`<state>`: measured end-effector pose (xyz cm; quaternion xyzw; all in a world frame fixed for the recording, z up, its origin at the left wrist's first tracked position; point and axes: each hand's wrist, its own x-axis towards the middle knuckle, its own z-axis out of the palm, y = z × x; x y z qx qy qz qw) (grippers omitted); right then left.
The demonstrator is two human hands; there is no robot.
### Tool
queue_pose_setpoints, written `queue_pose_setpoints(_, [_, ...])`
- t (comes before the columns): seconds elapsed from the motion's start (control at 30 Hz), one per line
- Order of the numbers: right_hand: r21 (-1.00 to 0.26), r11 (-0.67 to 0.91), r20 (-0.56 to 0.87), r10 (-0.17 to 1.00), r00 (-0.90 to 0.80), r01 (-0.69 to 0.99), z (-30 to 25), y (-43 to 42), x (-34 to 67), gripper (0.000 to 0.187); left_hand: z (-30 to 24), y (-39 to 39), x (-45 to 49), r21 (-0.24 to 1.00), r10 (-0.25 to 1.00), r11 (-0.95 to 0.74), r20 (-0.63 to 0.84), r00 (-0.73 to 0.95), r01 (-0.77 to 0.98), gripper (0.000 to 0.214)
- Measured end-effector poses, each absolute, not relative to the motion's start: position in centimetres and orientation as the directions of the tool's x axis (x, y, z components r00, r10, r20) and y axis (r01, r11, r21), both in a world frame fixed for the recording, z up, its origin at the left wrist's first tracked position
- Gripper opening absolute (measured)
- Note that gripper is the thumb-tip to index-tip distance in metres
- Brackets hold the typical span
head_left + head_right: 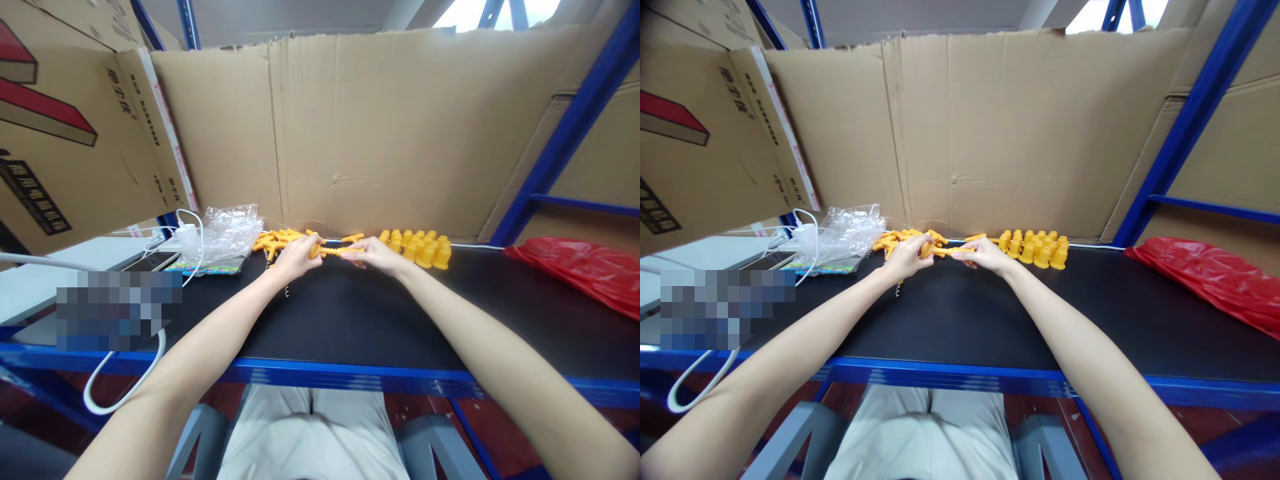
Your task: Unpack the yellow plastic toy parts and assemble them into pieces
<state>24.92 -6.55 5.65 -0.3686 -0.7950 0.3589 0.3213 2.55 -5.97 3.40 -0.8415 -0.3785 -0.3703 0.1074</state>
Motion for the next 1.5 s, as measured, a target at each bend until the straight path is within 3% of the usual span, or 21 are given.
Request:
queue_pose_setpoints(0.17, [-0.814, 0.427, 0.221, 0.854, -0.470, 0.394, 4.9, -5.6, 24.8, 0.050, 3.3, -5.6, 2.4, 0.118, 0.591, -0.668, 0.684, 0.427, 0.735, 0.025])
queue_pose_setpoints(0.3, [-0.890, 0.321, 0.179, 0.898, -0.402, 0.322, 4.4, -4.5, 25.4, 0.057, 3.3, -5.1, 1.9, 0.154, 0.638, -0.638, 0.655, 0.406, 0.755, 0.027])
queue_pose_setpoints(0.47, [-0.926, 0.268, 0.165, 0.921, -0.353, 0.265, 4.5, -4.3, 26.4, 0.046, 3.1, -4.6, 1.1, 0.206, 0.704, -0.581, 0.613, 0.359, 0.787, 0.028])
queue_pose_setpoints(0.63, [-0.895, 0.300, 0.179, 0.920, -0.350, 0.331, 4.8, -5.1, 26.2, 0.037, 3.1, -4.5, 0.9, 0.220, 0.727, -0.562, 0.592, 0.349, 0.797, 0.029])
queue_pose_setpoints(0.8, [-0.874, 0.383, 0.247, 0.880, -0.407, 0.298, 4.4, -5.3, 25.5, 0.044, 3.2, -4.7, 1.0, 0.217, 0.741, -0.545, 0.577, 0.344, 0.810, 0.029])
queue_pose_setpoints(0.9, [-0.839, 0.458, 0.341, 0.863, -0.372, 0.294, 4.2, -4.6, 25.7, 0.044, 3.2, -4.8, 1.1, 0.246, 0.752, -0.521, 0.586, 0.304, 0.817, 0.045])
queue_pose_setpoints(1.0, [-0.699, 0.552, 0.493, 0.832, -0.253, 0.454, 4.4, -3.7, 26.9, 0.043, 3.0, -4.7, 1.0, 0.302, 0.773, -0.492, 0.584, 0.250, 0.817, 0.063])
queue_pose_setpoints(1.13, [-0.292, 0.638, 0.715, 0.641, -0.281, 0.713, 4.4, -2.9, 28.8, 0.032, 2.6, -4.3, 0.8, 0.249, 0.780, -0.508, 0.539, 0.318, 0.825, 0.050])
queue_pose_setpoints(1.27, [-0.001, 0.604, 0.690, 0.577, -0.436, 0.797, 3.5, -2.6, 28.6, 0.029, 2.0, -4.0, 1.0, 0.140, 0.765, -0.554, 0.476, 0.435, 0.821, 0.040])
queue_pose_setpoints(1.5, [0.238, 0.447, 0.600, 0.631, -0.492, 0.862, 1.2, -1.6, 26.3, 0.033, 1.6, -4.1, 1.3, 0.076, 0.806, -0.562, 0.276, 0.524, 0.824, 0.032])
